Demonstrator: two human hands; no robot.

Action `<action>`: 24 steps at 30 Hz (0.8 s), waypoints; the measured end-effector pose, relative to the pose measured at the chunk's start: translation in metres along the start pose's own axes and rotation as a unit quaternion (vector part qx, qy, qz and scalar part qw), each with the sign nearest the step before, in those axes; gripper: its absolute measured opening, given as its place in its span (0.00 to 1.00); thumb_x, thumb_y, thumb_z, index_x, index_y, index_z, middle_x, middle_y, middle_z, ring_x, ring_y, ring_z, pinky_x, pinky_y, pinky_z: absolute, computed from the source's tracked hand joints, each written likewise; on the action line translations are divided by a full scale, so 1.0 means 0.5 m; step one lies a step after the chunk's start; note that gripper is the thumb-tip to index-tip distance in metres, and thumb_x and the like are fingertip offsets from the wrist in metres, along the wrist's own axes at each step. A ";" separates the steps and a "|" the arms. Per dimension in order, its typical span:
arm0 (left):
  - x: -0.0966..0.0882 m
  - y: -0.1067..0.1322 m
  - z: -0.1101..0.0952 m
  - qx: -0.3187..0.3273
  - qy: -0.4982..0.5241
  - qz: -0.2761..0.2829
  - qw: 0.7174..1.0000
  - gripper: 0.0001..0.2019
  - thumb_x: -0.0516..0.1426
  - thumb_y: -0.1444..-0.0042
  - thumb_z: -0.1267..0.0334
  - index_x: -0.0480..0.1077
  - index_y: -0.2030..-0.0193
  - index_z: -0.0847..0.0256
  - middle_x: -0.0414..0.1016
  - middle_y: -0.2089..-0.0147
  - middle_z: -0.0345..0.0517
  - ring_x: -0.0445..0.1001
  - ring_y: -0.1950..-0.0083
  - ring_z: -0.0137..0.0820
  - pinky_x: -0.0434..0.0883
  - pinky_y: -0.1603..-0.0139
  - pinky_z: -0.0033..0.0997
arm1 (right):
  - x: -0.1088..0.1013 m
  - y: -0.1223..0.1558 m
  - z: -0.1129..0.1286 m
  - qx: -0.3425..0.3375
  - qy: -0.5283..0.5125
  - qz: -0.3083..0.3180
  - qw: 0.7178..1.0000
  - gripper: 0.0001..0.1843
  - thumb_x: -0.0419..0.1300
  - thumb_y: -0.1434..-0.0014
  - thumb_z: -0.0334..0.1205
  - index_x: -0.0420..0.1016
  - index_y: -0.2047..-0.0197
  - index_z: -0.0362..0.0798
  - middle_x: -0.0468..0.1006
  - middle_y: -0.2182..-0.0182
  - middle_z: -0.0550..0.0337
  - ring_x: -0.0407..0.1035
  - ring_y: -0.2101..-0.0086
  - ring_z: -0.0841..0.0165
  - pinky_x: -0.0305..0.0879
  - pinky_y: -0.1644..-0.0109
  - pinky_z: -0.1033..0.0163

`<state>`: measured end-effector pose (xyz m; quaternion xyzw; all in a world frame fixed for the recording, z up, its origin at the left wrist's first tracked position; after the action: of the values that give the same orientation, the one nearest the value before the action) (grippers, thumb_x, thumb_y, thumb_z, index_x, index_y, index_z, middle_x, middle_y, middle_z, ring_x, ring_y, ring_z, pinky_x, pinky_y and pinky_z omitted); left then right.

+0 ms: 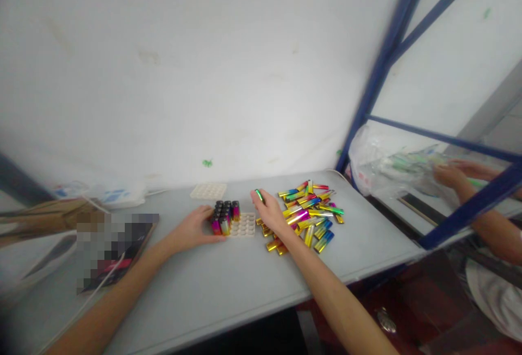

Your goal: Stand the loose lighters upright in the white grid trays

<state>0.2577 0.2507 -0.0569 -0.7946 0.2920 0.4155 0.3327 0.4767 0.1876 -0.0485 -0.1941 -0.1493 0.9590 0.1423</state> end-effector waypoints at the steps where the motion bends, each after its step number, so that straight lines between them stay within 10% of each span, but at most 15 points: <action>1: -0.001 0.000 0.000 -0.001 0.003 -0.001 1.000 0.30 0.70 0.56 0.32 0.75 0.62 0.57 0.79 0.59 0.49 0.77 0.56 0.47 0.74 0.52 0.44 | -0.008 0.001 0.010 -0.019 0.033 -0.023 0.999 0.28 0.51 0.30 0.67 0.62 0.70 0.52 0.62 0.76 0.67 0.59 0.72 0.69 0.55 0.68 0.65; 24: 0.001 0.001 0.000 -0.006 -0.007 0.009 1.000 0.30 0.70 0.55 0.32 0.75 0.61 0.58 0.78 0.58 0.49 0.77 0.54 0.48 0.74 0.50 0.44 | -0.011 0.010 0.034 -0.017 0.122 -0.057 0.991 0.23 0.50 0.38 0.57 0.53 0.78 0.53 0.53 0.79 0.67 0.51 0.74 0.71 0.44 0.69 0.62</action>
<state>0.2577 0.2504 -0.0574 -0.7913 0.2942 0.4256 0.3258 0.4732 0.1773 -0.0335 -0.3035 -0.1577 0.9158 0.2103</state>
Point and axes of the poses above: each hand's wrist, its own y-axis away from the middle knuckle, its own x-axis out of the palm, z = x × y, the point moved 9 cm from there along -y, towards the middle knuckle
